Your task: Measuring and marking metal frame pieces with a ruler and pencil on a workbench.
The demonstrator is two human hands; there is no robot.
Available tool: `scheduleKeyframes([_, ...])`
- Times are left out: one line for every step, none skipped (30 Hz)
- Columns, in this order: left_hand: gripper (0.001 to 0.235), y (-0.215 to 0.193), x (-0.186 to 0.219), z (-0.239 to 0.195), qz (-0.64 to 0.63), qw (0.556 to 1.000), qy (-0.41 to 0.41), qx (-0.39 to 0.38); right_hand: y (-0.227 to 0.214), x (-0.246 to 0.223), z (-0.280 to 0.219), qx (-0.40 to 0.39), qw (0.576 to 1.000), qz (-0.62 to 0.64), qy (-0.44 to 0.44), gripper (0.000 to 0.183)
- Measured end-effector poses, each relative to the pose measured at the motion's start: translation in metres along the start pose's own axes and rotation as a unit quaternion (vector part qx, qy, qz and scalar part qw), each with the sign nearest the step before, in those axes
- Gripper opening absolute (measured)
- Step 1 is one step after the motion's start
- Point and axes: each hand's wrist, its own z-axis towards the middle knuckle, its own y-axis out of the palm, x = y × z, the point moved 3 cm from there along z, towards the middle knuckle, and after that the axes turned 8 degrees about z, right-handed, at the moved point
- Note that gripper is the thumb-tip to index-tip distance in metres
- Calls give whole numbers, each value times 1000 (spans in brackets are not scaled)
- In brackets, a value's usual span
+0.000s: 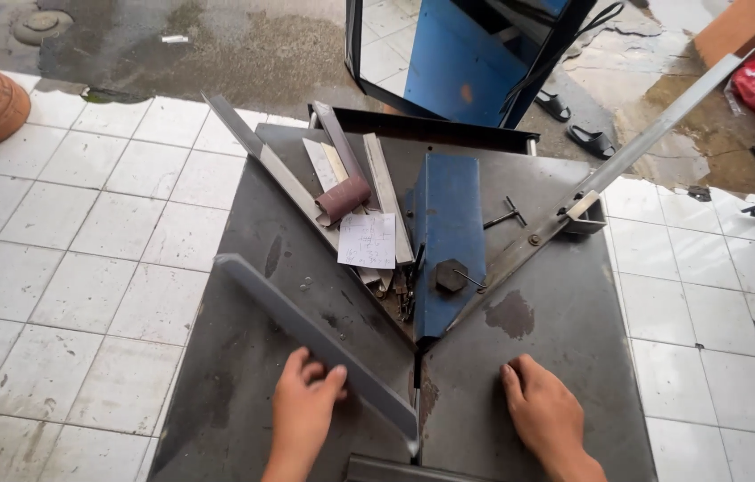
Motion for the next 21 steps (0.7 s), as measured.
scheduleKeyframes([65, 1, 6, 6, 3, 1000, 0, -3, 2, 1, 0, 0, 1000, 1, 4, 29])
scheduleKeyframes([64, 3, 15, 11, 24, 998, 50, 5, 3, 1, 1, 13, 1000, 12, -18, 28])
scheduleKeyframes([63, 6, 26, 18, 46, 994, 98, 10, 3, 1, 3, 26, 999, 23, -37, 27])
scheduleKeyframes([63, 8, 28, 23, 51, 994, 97, 6, 3, 3, 1, 25, 999, 24, -30, 27])
scheduleKeyframes([63, 9, 34, 29, 101, 983, 152, 22, 4, 3, -1, 35, 998, 25, -44, 27])
scheduleKeyframes([63, 11, 39, 34, 150, 966, 206, 38, 5, 4, -3, 44, 997, 26, -57, 27])
scheduleKeyframes([63, 12, 32, 36, 155, 966, 203, 33, 9, 10, -4, 41, 998, 27, -51, 27])
scheduleKeyframes([58, 11, 29, 37, 265, 932, 237, 76, 11, 14, -6, 55, 995, 30, -77, 25])
scheduleKeyframes([57, 12, 36, 42, 368, 880, 275, 122, 10, 11, 1, 75, 991, 37, -108, 24])
scheduleKeyframes([57, 12, 30, 42, 369, 878, 279, 122, 9, 10, 2, 78, 990, 41, -107, 24])
scheduleKeyframes([48, 13, 24, 35, 402, 814, 386, 164, 11, 12, 0, 70, 990, 44, -115, 23])
scheduleKeyframes([40, 14, 15, 28, 427, 736, 485, 202, 14, 15, -2, 63, 989, 48, -123, 21])
scheduleKeyframes([40, 15, 10, 23, 429, 736, 485, 197, 15, 20, -2, 61, 990, 47, -118, 21])
scheduleKeyframes([48, 20, 5, 18, 463, 710, 502, 173, 15, 23, -3, 94, 982, 39, -157, 18])
scheduleKeyframes([58, 20, 0, 15, 497, 680, 517, 150, 18, 23, -3, 126, 972, 35, -197, 16])
scheduleKeyframes([58, 15, -1, 7, 501, 679, 516, 147, 21, 25, -7, 123, 972, 37, -194, 16])
scheduleKeyframes([60, 16, 0, 3, 530, 674, 503, 110, 21, 26, -8, 137, 968, 38, -209, 14])
scheduleKeyframes([63, 17, 0, -1, 558, 667, 489, 72, 22, 27, -9, 150, 962, 38, -224, 12])
scheduleKeyframes([63, 16, 2, -5, 559, 665, 490, 72, 23, 29, -10, 150, 962, 40, -223, 12])
scheduleKeyframes([64, 16, 4, -7, 577, 664, 472, 56, 24, 30, -10, 162, 958, 34, -233, 12])
scheduleKeyframes([64, 17, 8, -6, 594, 663, 454, 42, 24, 28, -8, 174, 954, 28, -243, 12])
